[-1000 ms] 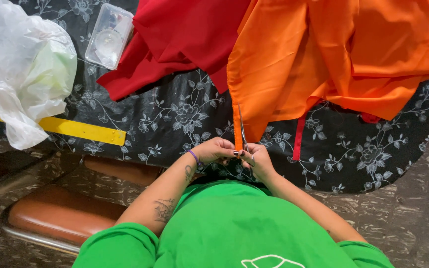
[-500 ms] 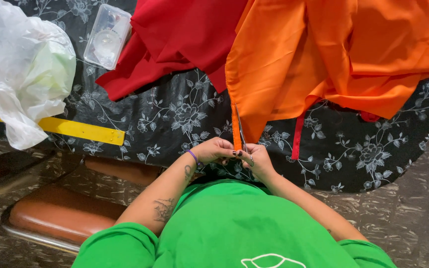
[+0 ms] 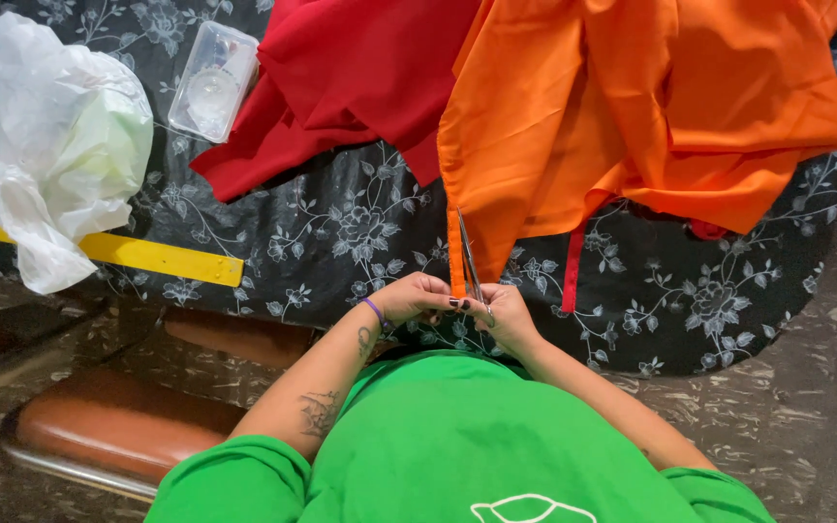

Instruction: The person uses scissors to cut strips from a large piece of orange fabric laid on a table. They trim the edges and cut long strips, then gather the cut pieces and trim a folded stack of orange fabric.

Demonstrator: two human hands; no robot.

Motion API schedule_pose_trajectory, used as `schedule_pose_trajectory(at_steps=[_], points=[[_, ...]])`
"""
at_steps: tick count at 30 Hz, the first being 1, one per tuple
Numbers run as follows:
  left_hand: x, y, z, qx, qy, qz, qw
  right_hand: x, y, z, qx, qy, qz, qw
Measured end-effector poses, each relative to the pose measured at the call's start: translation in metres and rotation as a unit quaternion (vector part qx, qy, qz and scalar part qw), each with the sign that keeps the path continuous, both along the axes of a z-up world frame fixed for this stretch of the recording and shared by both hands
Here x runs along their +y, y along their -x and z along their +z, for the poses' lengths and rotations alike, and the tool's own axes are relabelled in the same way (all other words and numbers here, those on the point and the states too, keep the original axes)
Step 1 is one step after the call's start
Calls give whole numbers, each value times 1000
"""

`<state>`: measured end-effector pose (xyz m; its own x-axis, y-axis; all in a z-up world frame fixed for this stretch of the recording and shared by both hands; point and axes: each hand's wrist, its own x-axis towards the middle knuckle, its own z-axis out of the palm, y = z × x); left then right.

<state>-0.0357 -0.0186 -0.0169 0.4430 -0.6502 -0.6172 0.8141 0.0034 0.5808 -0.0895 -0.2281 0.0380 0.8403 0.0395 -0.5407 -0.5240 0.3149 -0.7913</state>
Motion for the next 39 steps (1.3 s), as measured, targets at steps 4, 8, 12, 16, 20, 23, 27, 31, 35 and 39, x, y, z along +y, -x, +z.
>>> schedule_pose_trajectory(at_steps=[4, 8, 12, 16, 20, 23, 27, 31, 35, 39], points=[[0, -1, 9, -15, 13, 5, 1000, -19, 14, -1, -14, 10, -4, 1000], [5, -5, 13, -56, -42, -55, 996, -37, 27, 35, -5, 58, 73, 996], [15, -23, 22, -187, -190, -199, 943, -70, 39, 62, 17, 79, 174, 981], [23, -63, 28, -322, -310, -291, 846, -119, 25, 69, -7, 132, 221, 966], [14, -129, 30, -342, -441, -77, 826, -171, -25, 96, -57, 365, 98, 924], [2, -186, 8, -312, -480, 58, 818, -229, -84, 93, -36, 533, 34, 845], [-20, -267, -61, -245, -504, 104, 822, -314, -181, 46, 14, 653, -23, 757], [-61, -289, -39, -128, -459, 195, 857, -304, -229, 45, -31, 668, -72, 740], [-97, -307, 13, -2, -264, 184, 947, -311, -243, -2, -32, 682, -40, 729], [-129, -320, 62, 22, -166, 145, 975, -325, -239, -34, -83, 660, -45, 746]])
